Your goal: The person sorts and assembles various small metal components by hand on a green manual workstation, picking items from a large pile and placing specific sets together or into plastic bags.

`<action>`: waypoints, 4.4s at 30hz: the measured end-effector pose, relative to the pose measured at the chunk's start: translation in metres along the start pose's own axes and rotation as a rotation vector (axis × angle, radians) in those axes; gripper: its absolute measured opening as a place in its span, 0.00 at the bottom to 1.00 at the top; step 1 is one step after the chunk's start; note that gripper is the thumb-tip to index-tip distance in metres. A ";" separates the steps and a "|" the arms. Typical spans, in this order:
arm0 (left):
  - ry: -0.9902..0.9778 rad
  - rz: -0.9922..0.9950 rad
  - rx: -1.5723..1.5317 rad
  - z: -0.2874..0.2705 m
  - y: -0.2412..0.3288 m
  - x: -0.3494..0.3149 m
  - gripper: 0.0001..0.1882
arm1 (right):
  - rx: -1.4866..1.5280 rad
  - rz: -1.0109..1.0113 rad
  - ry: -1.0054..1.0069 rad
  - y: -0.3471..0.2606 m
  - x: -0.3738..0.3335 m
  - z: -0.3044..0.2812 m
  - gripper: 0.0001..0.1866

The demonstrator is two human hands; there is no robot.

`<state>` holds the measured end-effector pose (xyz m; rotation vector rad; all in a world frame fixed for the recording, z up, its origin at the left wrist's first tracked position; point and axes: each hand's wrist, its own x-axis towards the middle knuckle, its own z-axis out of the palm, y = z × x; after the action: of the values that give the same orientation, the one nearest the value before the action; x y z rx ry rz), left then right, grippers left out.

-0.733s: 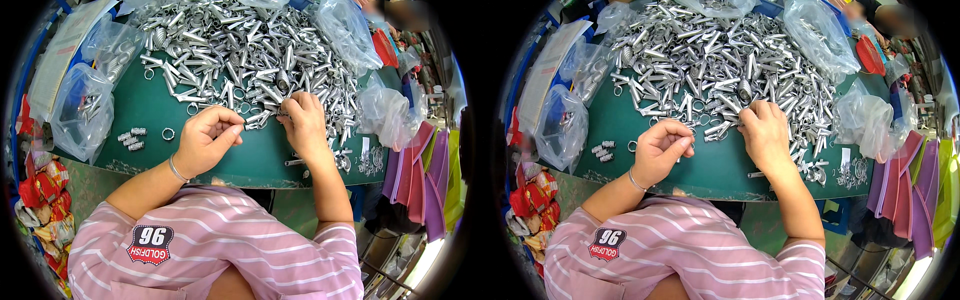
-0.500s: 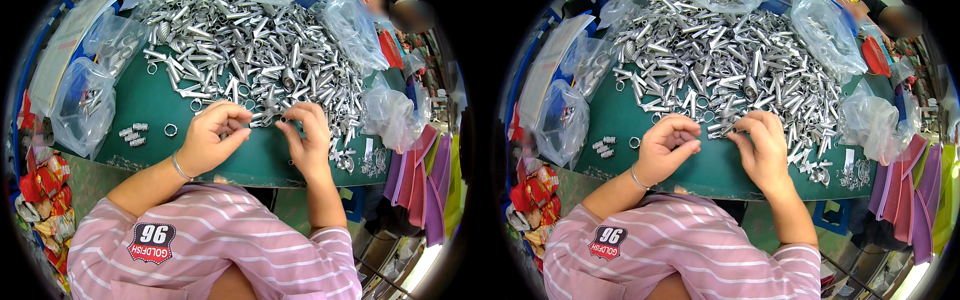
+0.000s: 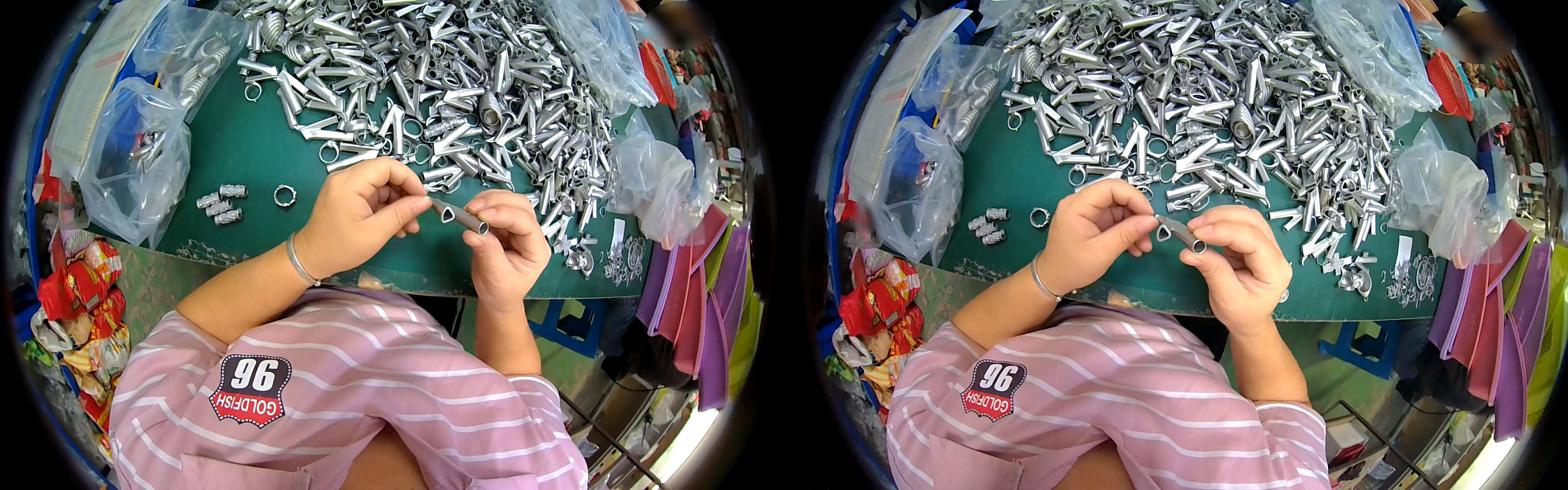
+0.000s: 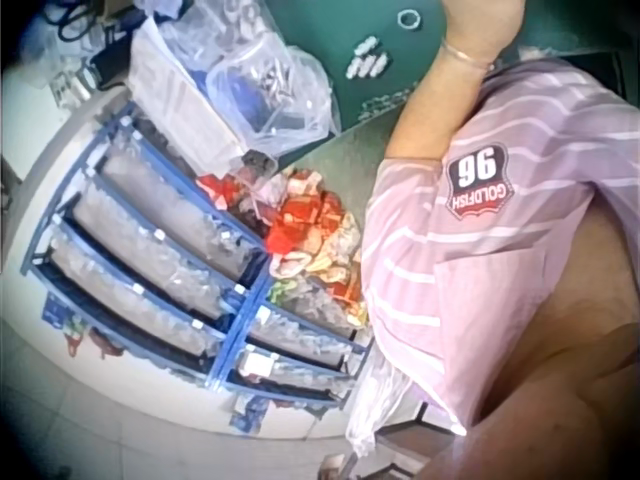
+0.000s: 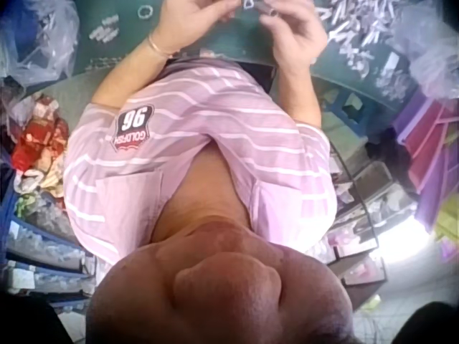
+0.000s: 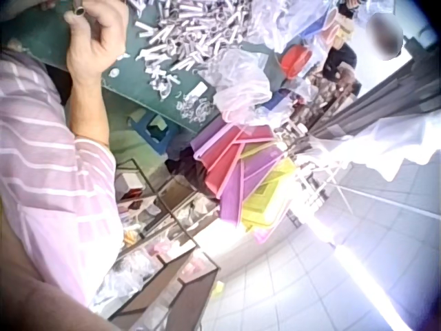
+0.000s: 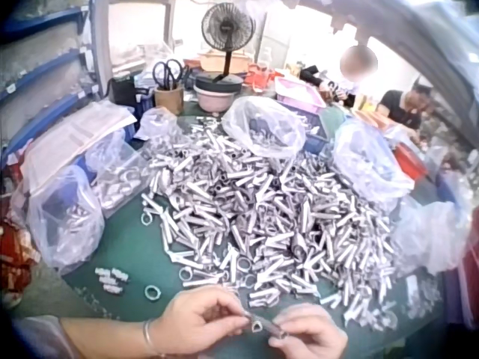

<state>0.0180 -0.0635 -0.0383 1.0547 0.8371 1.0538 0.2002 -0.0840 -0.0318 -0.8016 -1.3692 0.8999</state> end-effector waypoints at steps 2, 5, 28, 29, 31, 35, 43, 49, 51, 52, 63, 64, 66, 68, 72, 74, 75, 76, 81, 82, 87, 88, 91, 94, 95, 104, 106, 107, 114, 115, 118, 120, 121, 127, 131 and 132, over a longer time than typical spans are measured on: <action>-0.059 -0.166 -0.058 -0.004 0.006 0.002 0.10 | -0.073 -0.031 -0.017 -0.001 -0.001 0.000 0.12; -0.157 -0.298 -0.131 -0.008 0.008 0.004 0.16 | -0.148 -0.074 -0.059 -0.003 -0.004 0.003 0.12; -0.096 0.417 0.329 -0.013 0.001 0.003 0.15 | 0.067 0.247 -0.045 0.011 -0.014 0.006 0.08; -0.111 0.466 0.448 -0.015 0.004 0.003 0.15 | 0.054 0.240 -0.044 0.011 -0.014 0.005 0.08; -0.097 0.473 0.414 -0.013 0.003 0.003 0.14 | 0.008 0.218 -0.043 0.011 -0.013 0.003 0.08; -0.063 0.320 0.210 -0.010 0.002 0.000 0.12 | -0.130 0.130 -0.010 0.010 -0.013 0.001 0.11; -0.146 0.077 0.043 -0.006 -0.001 0.000 0.09 | 0.158 -0.008 0.106 -0.009 -0.009 0.012 0.23; -0.110 0.223 0.085 -0.004 -0.006 0.002 0.09 | -0.396 -0.233 -0.050 -0.023 0.005 0.010 0.15; -0.077 0.235 0.098 -0.006 -0.006 0.001 0.09 | -0.456 -0.324 -0.149 -0.028 0.016 0.006 0.15; -0.058 0.249 0.100 -0.004 -0.006 0.000 0.10 | -0.474 -0.364 -0.201 -0.031 0.023 0.002 0.14; 0.004 0.259 0.103 -0.006 -0.004 0.003 0.10 | -0.460 -0.618 0.293 -0.044 0.149 -0.079 0.18; -0.003 0.253 0.096 -0.006 -0.003 0.005 0.10 | -0.453 -0.599 0.282 -0.044 0.149 -0.082 0.18; 0.016 0.251 0.101 -0.007 -0.002 0.002 0.10 | -0.444 -0.579 0.234 -0.038 0.144 -0.080 0.16; 0.029 0.253 0.096 -0.006 -0.002 0.002 0.09 | -0.510 -0.632 0.210 -0.036 0.144 -0.080 0.13; 0.034 0.285 0.069 -0.009 -0.006 0.004 0.08 | -0.817 -0.872 0.316 -0.041 0.170 -0.099 0.10; 0.086 0.265 0.050 -0.006 -0.005 0.004 0.07 | -0.985 -0.856 0.365 -0.039 0.189 -0.123 0.07; 0.104 0.276 -0.014 -0.005 -0.004 0.004 0.06 | -1.181 -0.824 0.328 -0.042 0.195 -0.129 0.05; 0.112 0.280 -0.020 -0.005 -0.003 0.005 0.06 | -1.252 -0.762 0.292 -0.039 0.193 -0.130 0.05; 0.137 0.286 -0.059 -0.008 -0.002 0.005 0.06 | -0.883 0.056 -0.330 -0.014 0.134 -0.060 0.07; 0.119 0.277 -0.082 -0.008 -0.003 0.005 0.06 | -0.874 -0.049 -0.473 -0.005 0.118 -0.049 0.07; 0.091 0.255 -0.030 -0.010 -0.003 0.006 0.06 | -1.050 -0.111 -0.514 0.015 0.077 -0.016 0.10; 0.082 0.269 -0.018 -0.010 -0.004 0.006 0.06 | -1.052 -0.121 -0.529 0.015 0.077 -0.018 0.10; 0.103 0.247 0.063 -0.007 -0.002 0.006 0.06 | -0.981 -0.194 -0.533 0.012 0.076 -0.021 0.09; 0.097 0.333 0.244 -0.007 -0.003 0.007 0.15 | -0.770 -0.219 -0.513 0.003 0.068 -0.019 0.10; 0.093 0.363 0.335 -0.006 -0.001 0.007 0.17 | -0.709 -0.193 -0.512 -0.003 0.064 -0.017 0.11; -0.012 0.486 0.442 -0.008 0.000 0.006 0.11 | -0.296 -0.116 -0.339 -0.009 0.025 0.003 0.14; -0.014 0.530 0.432 -0.006 0.003 0.007 0.11 | -0.276 -0.102 -0.254 -0.006 0.017 0.004 0.14; -0.015 0.541 0.435 -0.006 0.002 0.007 0.11 | -0.265 -0.097 -0.213 -0.006 0.013 0.004 0.14; -0.038 0.275 0.097 -0.008 -0.004 0.001 0.13 | -0.252 -0.184 -0.128 -0.006 0.007 0.004 0.15; -0.072 0.239 0.063 -0.010 -0.007 0.001 0.15 | -0.292 -0.223 -0.151 -0.007 0.007 0.003 0.15; -0.147 0.119 -0.011 -0.011 -0.003 -0.002 0.14 | -0.429 -0.362 -0.219 -0.005 0.008 0.004 0.16; -0.171 0.045 -0.045 -0.010 0.002 -0.003 0.12 | -0.513 -0.422 -0.246 -0.003 0.005 0.005 0.16; -0.168 0.030 -0.033 -0.009 0.003 -0.003 0.11 | -0.550 -0.443 -0.252 -0.003 0.005 0.005 0.16; -0.081 -0.083 0.017 -0.003 0.007 -0.001 0.07 | -0.628 -0.430 -0.153 -0.004 0.007 0.003 0.15; -0.087 0.003 0.073 -0.003 0.005 -0.002 0.06 | -0.310 -0.023 0.235 0.000 0.006 0.004 0.09; -0.093 0.044 0.096 -0.003 0.004 -0.002 0.06 | -0.159 0.085 0.261 -0.007 0.008 0.008 0.08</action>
<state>0.0140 -0.0640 -0.0353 1.1984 0.7989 1.0013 0.1928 -0.0803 -0.0214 -1.0666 -1.1932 0.7281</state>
